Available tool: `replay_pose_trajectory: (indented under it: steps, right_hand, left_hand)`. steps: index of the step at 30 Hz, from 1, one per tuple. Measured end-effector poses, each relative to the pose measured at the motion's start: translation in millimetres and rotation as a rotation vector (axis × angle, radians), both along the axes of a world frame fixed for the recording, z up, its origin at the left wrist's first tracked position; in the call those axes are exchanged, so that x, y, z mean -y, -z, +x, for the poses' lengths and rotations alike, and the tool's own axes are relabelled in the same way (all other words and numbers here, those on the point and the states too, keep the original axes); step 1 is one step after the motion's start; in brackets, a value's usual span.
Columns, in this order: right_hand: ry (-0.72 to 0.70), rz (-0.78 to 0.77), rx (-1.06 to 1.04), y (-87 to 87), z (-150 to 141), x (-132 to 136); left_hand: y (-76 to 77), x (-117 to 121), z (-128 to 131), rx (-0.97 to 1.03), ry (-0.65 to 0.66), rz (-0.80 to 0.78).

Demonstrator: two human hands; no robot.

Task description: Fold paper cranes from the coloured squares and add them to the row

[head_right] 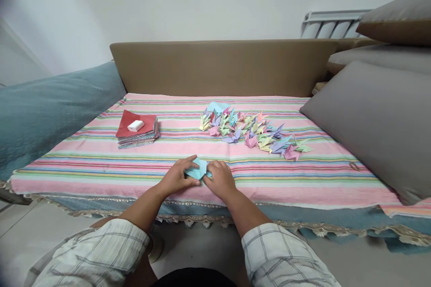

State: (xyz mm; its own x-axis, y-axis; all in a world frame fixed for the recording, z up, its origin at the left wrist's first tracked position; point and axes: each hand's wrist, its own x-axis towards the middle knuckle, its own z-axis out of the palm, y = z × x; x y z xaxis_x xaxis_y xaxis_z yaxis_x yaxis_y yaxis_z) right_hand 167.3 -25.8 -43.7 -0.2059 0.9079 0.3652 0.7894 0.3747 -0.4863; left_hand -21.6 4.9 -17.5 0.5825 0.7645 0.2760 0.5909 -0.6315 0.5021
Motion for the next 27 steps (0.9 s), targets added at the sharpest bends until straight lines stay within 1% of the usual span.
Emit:
replay_pose_trajectory:
  steps: [5, 12, 15, 19, 21, 23, 27]
  right_hand:
    - [-0.015, -0.003, -0.005, -1.0, 1, 1]
    - [-0.061, 0.0, -0.079, -2.1, 5, 0]
    - [-0.086, -0.042, -0.223, -2.3, 10, -3]
    - [0.007, -0.208, -0.655, -4.2, 17, -6]
    - [0.011, -0.275, -0.817, -6.2, 19, -6]
    - [-0.014, -0.31, -0.861, -8.2, 19, -7]
    - [-0.01, -0.358, -0.791, -10.2, 15, -9]
  left_hand:
    - [-4.3, 1, 2, -0.048, 0.024, 0.031]
    - [-10.1, 4, 5, -0.119, 0.065, 0.13]
    - [-11.9, 5, 6, -0.174, 0.069, 0.157]
    - [-13.7, 5, 9, -0.222, 0.075, 0.173]
    - [-14.6, 5, 10, -0.23, 0.083, 0.181]
    - [-16.0, 5, 11, -0.225, 0.091, 0.19]
    - [-20.7, 7, 16, -0.236, 0.093, 0.222]
